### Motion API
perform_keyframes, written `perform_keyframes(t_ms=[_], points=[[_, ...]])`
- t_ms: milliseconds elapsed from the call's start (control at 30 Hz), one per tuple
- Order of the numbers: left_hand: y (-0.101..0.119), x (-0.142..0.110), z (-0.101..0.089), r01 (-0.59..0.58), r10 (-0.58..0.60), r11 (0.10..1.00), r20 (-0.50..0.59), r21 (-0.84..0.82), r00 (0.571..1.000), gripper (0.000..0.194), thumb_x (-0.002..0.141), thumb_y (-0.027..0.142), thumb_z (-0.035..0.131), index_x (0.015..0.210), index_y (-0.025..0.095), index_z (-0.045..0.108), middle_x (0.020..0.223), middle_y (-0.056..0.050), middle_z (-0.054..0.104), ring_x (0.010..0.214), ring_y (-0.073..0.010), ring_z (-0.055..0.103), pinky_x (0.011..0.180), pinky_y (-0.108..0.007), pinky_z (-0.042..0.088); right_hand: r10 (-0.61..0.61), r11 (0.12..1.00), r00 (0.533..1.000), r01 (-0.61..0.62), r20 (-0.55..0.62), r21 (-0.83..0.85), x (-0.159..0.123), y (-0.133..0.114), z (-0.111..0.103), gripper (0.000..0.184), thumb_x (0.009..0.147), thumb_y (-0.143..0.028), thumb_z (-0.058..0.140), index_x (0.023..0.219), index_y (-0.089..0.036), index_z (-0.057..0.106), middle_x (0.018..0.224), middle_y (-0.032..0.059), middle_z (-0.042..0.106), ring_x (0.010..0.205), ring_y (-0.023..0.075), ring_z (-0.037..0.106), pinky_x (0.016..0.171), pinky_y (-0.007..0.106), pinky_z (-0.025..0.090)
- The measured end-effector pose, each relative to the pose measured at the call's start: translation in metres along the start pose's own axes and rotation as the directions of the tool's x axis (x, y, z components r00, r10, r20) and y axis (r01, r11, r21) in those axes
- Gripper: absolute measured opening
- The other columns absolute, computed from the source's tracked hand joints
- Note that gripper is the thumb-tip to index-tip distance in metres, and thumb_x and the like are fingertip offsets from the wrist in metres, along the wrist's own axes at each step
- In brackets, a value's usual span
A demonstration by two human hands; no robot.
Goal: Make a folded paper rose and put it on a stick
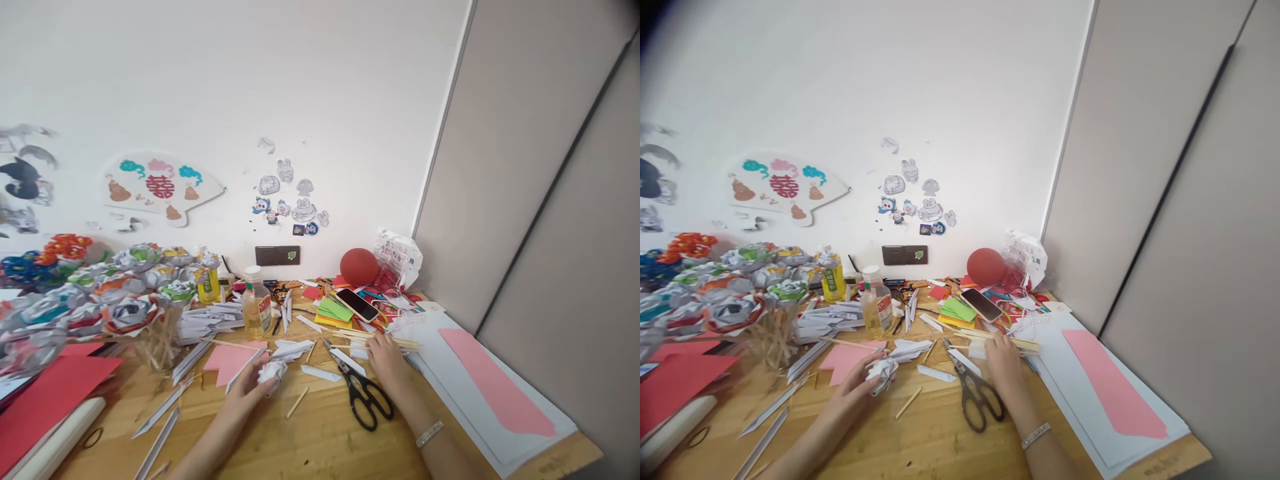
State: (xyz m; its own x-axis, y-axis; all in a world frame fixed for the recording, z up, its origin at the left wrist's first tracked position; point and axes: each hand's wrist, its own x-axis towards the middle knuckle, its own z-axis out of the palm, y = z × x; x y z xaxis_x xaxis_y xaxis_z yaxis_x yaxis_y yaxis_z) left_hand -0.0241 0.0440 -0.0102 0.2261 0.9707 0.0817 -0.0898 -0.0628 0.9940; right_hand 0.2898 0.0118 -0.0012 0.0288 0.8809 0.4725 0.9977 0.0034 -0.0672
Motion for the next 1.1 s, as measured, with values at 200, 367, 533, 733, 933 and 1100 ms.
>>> perform_keyframes(t_ms=[200,367,533,733,933,1100], points=[[0.012,-0.006,0.004,0.084,-0.024,0.869,0.129,-0.488,0.991,0.033,0.078,0.037,0.066,0.108,0.023,0.063,0.111,-0.007,0.064,0.100,-0.0217,0.058,0.091,-0.037,0.043,-0.054,0.998,0.992,0.055,-0.117,0.010,-0.009,0.010,0.017,0.020,0.087,-0.006,0.046,0.074,-0.017,0.056,0.077,0.0073,0.060,0.076,0.0228,0.052,0.070,0.033,0.037],[0.018,-0.008,0.003,0.106,-0.014,0.829,0.169,-0.549,0.985,0.028,0.080,0.040,0.065,0.100,0.021,0.066,0.102,-0.007,0.066,0.095,-0.0201,0.059,0.088,-0.034,0.045,-0.099,0.989,0.969,0.120,-0.226,0.084,-0.012,0.001,0.012,0.029,0.096,-0.016,0.031,0.080,-0.017,0.054,0.075,0.0061,0.060,0.071,0.0202,0.055,0.066,0.031,0.042],[0.018,-0.014,0.006,0.132,-0.043,0.799,0.162,-0.587,0.986,0.029,0.079,0.042,0.065,0.100,0.021,0.066,0.096,-0.006,0.065,0.089,-0.0171,0.059,0.078,-0.028,0.048,-0.311,0.886,0.895,0.394,-0.320,0.243,-0.018,-0.050,-0.013,0.029,0.097,-0.022,0.030,0.090,-0.020,0.058,0.078,0.0046,0.063,0.072,0.0184,0.059,0.065,0.030,0.046],[0.018,-0.016,0.008,0.090,0.000,0.759,0.138,-0.645,0.990,0.030,0.080,0.042,0.064,0.103,0.023,0.065,0.093,-0.003,0.062,0.082,-0.0145,0.057,0.073,-0.026,0.048,-0.399,0.841,0.856,0.485,-0.330,0.240,-0.018,-0.096,-0.035,0.037,0.097,-0.017,0.028,0.087,-0.020,0.063,0.071,0.0050,0.063,0.070,0.0182,0.060,0.064,0.030,0.046],[0.024,-0.016,0.006,0.021,0.026,0.833,0.076,-0.553,0.997,0.035,0.073,0.043,0.071,0.101,0.022,0.064,0.093,-0.005,0.062,0.085,-0.0173,0.056,0.074,-0.028,0.046,-0.427,0.819,0.828,0.525,-0.364,0.232,-0.015,-0.099,-0.038,0.032,0.096,-0.017,0.033,0.090,-0.018,0.064,0.069,0.0048,0.062,0.066,0.0180,0.059,0.062,0.030,0.046],[0.025,-0.016,0.007,0.004,0.029,0.867,0.060,-0.497,0.998,0.037,0.071,0.046,0.072,0.098,0.022,0.064,0.091,-0.005,0.065,0.083,-0.0174,0.057,0.071,-0.026,0.044,-0.469,0.786,0.802,0.570,-0.371,0.240,-0.012,-0.099,-0.044,0.029,0.094,-0.013,0.036,0.088,-0.019,0.064,0.067,0.0031,0.060,0.063,0.0164,0.057,0.061,0.028,0.043]])
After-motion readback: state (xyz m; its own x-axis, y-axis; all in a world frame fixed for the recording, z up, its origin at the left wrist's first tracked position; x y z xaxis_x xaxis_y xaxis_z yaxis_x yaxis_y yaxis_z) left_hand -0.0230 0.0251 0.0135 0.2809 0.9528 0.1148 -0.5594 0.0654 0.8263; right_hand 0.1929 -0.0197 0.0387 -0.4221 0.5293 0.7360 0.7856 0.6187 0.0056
